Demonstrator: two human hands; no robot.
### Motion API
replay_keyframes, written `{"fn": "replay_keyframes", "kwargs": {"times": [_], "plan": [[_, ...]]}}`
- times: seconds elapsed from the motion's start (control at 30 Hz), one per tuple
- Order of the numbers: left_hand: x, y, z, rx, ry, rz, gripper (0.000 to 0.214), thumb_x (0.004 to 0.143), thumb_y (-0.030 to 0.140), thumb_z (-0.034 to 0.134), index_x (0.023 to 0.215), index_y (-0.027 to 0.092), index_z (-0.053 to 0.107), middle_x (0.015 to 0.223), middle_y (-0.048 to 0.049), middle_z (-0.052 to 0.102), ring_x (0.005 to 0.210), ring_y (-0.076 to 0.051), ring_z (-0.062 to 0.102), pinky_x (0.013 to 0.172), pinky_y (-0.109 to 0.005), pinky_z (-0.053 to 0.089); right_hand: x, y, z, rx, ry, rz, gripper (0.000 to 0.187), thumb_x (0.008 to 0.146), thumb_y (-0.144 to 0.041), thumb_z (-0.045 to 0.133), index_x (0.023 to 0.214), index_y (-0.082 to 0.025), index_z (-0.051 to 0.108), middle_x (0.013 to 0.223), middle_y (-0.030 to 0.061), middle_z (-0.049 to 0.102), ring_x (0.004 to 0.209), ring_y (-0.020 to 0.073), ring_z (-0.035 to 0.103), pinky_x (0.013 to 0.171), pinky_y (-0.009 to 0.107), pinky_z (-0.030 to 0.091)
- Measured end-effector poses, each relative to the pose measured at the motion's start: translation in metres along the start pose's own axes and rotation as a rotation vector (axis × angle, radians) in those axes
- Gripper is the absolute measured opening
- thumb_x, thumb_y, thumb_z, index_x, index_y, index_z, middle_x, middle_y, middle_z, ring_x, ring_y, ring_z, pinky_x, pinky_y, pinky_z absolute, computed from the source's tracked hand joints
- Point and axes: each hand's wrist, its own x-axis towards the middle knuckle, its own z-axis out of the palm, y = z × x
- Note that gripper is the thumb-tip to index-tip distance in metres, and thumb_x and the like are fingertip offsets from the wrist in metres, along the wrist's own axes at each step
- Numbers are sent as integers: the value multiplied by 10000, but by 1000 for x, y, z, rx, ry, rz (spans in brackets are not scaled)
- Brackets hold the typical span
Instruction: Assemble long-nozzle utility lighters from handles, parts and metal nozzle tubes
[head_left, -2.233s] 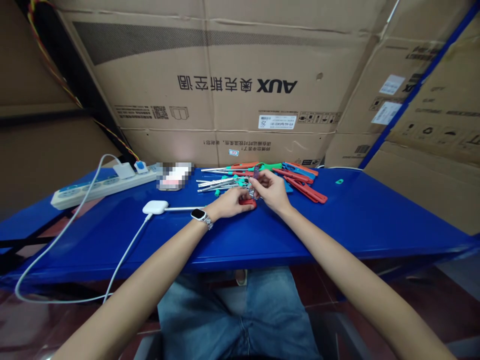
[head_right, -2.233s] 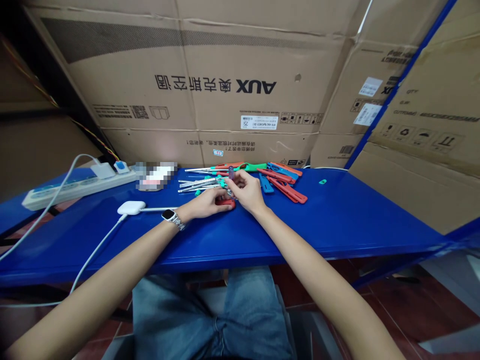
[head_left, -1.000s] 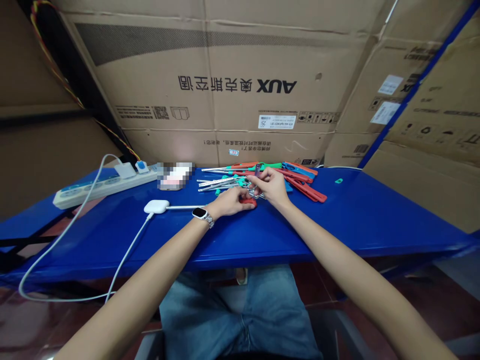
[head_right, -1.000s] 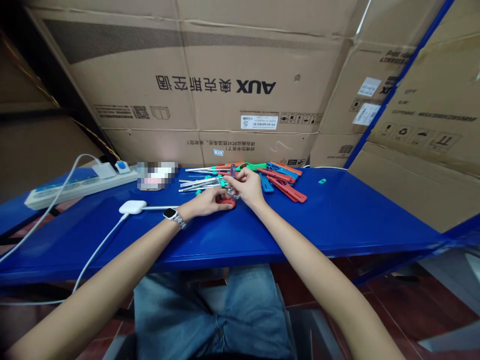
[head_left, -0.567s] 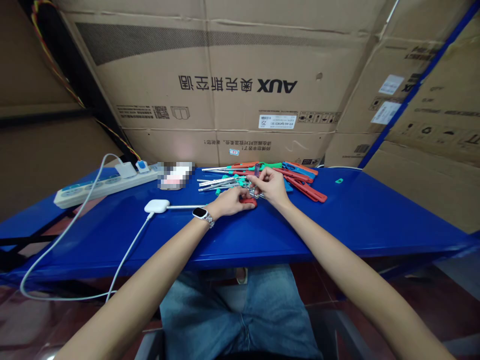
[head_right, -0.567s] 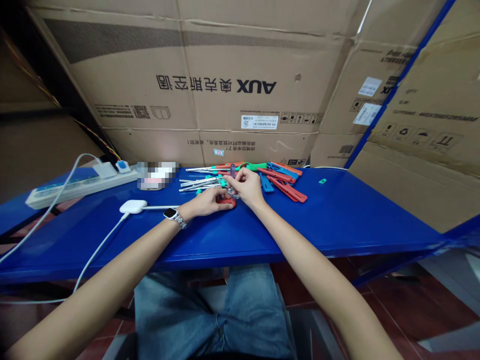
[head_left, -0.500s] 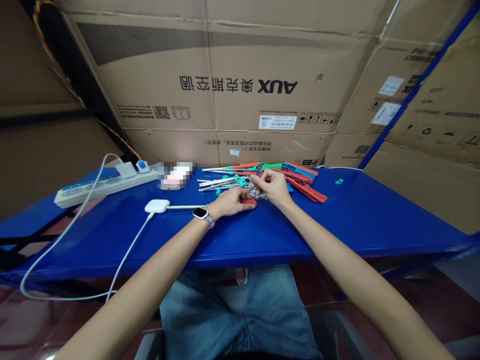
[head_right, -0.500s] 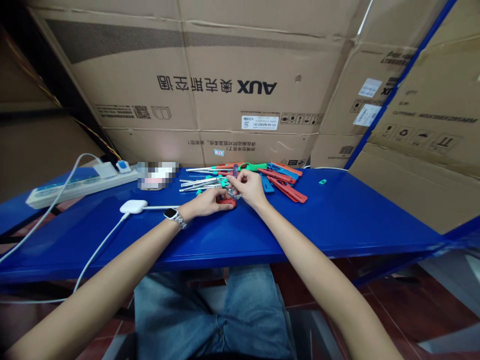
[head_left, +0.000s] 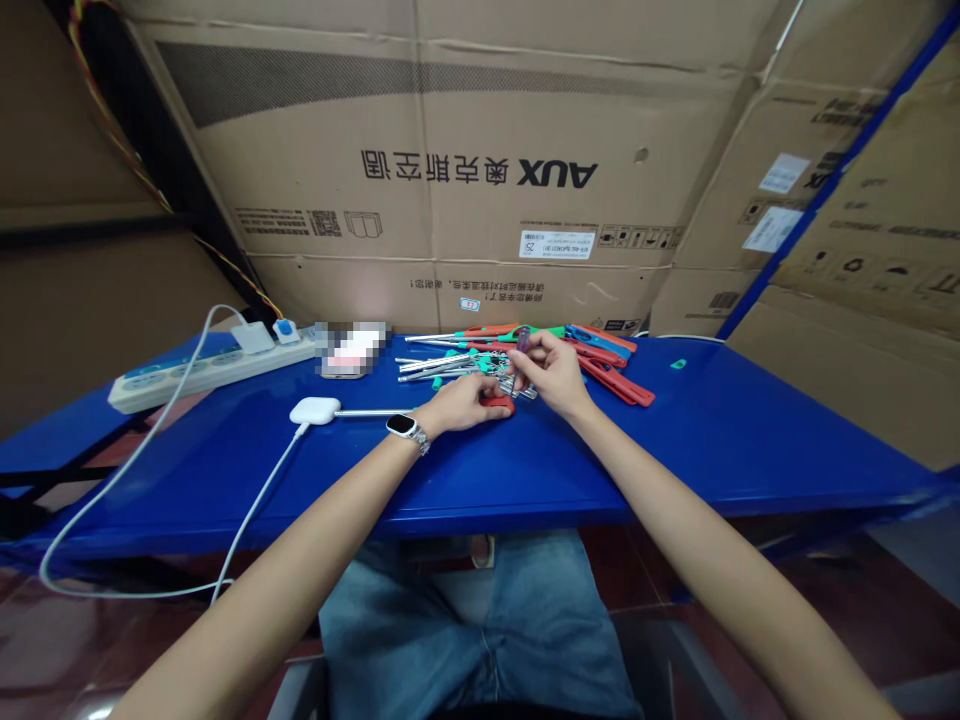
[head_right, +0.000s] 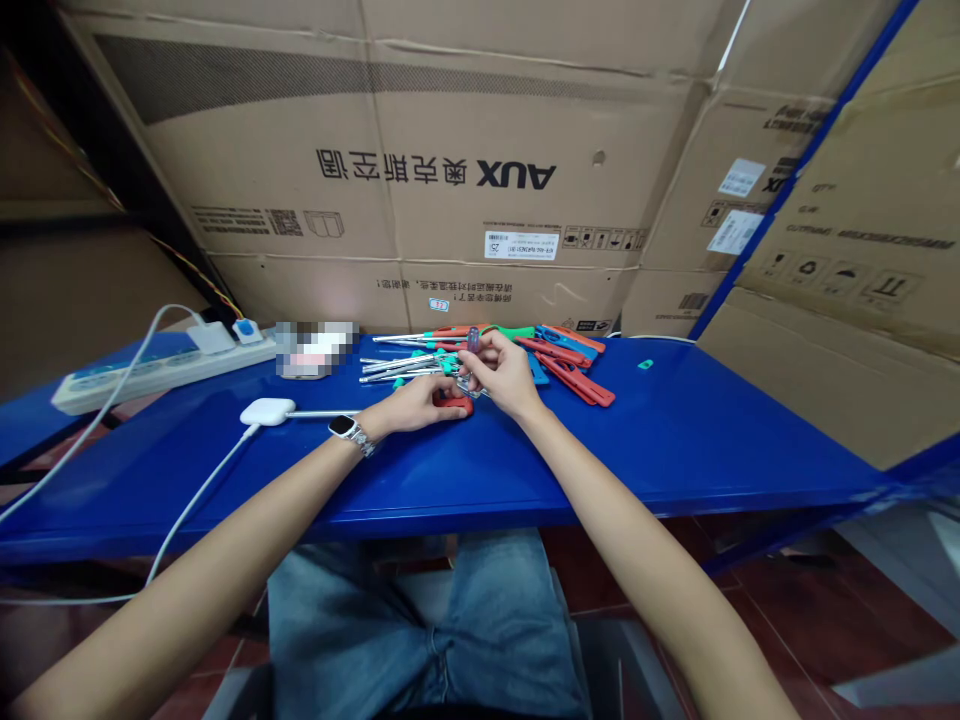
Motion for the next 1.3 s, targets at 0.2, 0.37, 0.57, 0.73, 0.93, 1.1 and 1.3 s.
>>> {"fn": "replay_keyframes", "kwargs": {"times": [0.2,0.37,0.57,0.73,0.93,1.1,1.3], "plan": [[0,0,0,64,-28,6,354,784,530,666,850,182,662,828,-12,647,718,-157,544,628,-255,388,-2,3,2,-36,-18,-6,421,745,-569,738,791,-248,469,635,-35,660,464,137,585,475,279,495],[0,0,0,38,-23,8,356,776,532,678,848,184,664,821,-18,646,722,-164,546,649,-264,410,-1,7,1,-28,-35,-15,396,759,-542,739,789,-251,472,640,-33,662,474,142,590,489,288,496],[0,1,0,44,-20,5,359,771,541,676,842,190,664,821,-20,653,731,-168,556,662,-264,420,-2,6,1,-40,-42,7,399,745,-551,743,791,-252,484,660,-27,673,482,149,595,498,297,504],[0,0,0,23,-16,11,360,767,540,686,860,192,677,821,-17,663,726,-166,564,671,-265,425,0,3,-2,-44,-59,3,382,759,-580,703,826,-223,584,732,-3,681,492,136,590,500,291,503],[-1,2,-1,49,-22,1,350,779,528,677,885,194,682,829,-18,672,739,-168,575,662,-260,418,3,7,6,-56,25,38,421,684,-590,766,782,-224,584,608,-34,615,427,130,546,419,273,451],[0,2,0,57,-19,7,352,782,529,664,872,190,677,820,-18,664,723,-165,559,641,-258,408,6,11,7,-11,118,75,537,576,-579,845,684,-258,429,562,-27,645,411,160,570,394,293,475],[-1,2,0,26,-17,15,365,768,538,683,875,190,685,812,-20,663,728,-168,567,660,-262,422,8,6,-3,17,-62,90,466,675,-644,746,737,-201,613,676,9,710,450,121,579,442,266,504]]}}
